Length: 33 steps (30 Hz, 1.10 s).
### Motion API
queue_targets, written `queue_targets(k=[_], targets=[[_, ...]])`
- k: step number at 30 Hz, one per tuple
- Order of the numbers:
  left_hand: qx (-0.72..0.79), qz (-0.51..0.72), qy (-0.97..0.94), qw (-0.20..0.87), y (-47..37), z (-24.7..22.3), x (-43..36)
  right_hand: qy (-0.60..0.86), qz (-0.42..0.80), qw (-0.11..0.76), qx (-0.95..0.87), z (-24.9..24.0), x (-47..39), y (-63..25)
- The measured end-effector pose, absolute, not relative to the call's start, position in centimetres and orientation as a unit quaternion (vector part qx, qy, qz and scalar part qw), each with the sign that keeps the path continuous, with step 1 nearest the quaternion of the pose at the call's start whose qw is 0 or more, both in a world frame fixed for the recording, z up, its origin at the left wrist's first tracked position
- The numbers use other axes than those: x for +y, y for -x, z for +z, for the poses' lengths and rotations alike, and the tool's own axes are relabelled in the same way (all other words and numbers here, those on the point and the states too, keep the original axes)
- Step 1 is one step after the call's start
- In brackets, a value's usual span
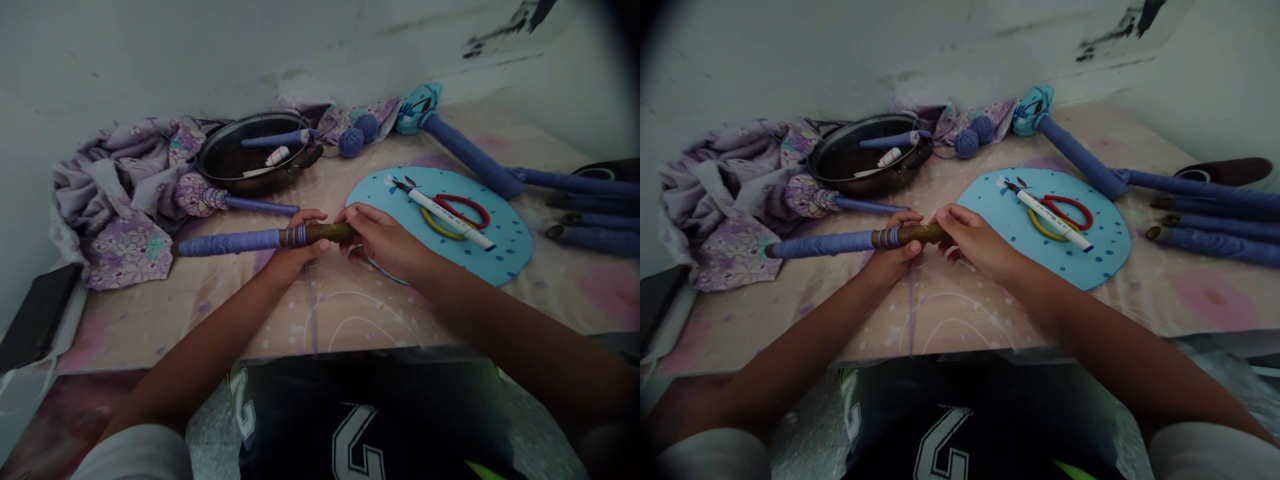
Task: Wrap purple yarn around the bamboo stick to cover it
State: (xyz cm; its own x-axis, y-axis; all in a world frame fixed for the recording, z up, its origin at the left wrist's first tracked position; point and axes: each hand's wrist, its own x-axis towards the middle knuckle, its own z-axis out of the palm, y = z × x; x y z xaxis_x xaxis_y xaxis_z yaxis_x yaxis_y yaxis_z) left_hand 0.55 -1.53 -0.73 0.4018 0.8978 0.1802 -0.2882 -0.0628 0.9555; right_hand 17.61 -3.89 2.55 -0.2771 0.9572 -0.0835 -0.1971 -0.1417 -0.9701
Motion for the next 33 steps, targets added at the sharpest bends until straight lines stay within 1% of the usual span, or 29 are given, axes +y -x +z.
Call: queue_targets(k=[4, 6, 8, 12, 14, 17, 21, 23, 27, 30, 33], targets=[[0.301, 0.482, -0.542, 0.619, -0.49, -0.68, -1.71, 0.441, 0.679, 0.38, -0.447, 1.98, -3.59, -17.1], [0.301, 0.473, -0.546, 0.623, -0.52, -0.57, -1.81, 0.448, 0.701, 0.361, -0.422, 1.81, -3.48, -17.06], [0.288, 0.471, -0.55, 0.627, -0.55, -0.48, -1.83, 0.438, 0.7, 0.382, -0.415, 1.81, -3.44, -17.15], [0.263, 0.457, -0.56, 0.64, -0.54, -0.52, -1.72, 0.377, 0.662, 0.467, -0.448, 1.99, -3.56, -17.35], [0.252, 0.446, -0.569, 0.644, -0.5, -0.61, -1.67, 0.372, 0.647, 0.487, -0.454, 2.04, -3.65, -17.37], [0.242, 0.446, -0.573, 0.644, -0.46, -0.68, -1.65, 0.382, 0.661, 0.483, -0.43, 2.09, -3.71, -17.31], [0.235, 0.43, -0.569, 0.661, -0.44, -0.66, -1.6, 0.418, 0.685, 0.419, -0.426, 2.03, -3.61, -17.21], [0.229, 0.425, -0.563, 0.67, -0.39, -0.69, -1.5, 0.427, 0.677, 0.406, -0.442, 1.92, -3.54, -17.17], [0.218, 0.434, -0.535, 0.692, -0.28, -0.76, -1.37, 0.39, 0.648, 0.462, -0.463, 1.81, -3.5, -17.28], [0.232, 0.433, -0.544, 0.68, -0.3, -0.79, -1.48, 0.355, 0.625, 0.503, -0.48, 2.01, -3.59, -17.51], [0.241, 0.438, -0.55, 0.669, -0.3, -0.89, -1.53, 0.347, 0.632, 0.516, -0.462, 2.34, -3.73, -17.63]])
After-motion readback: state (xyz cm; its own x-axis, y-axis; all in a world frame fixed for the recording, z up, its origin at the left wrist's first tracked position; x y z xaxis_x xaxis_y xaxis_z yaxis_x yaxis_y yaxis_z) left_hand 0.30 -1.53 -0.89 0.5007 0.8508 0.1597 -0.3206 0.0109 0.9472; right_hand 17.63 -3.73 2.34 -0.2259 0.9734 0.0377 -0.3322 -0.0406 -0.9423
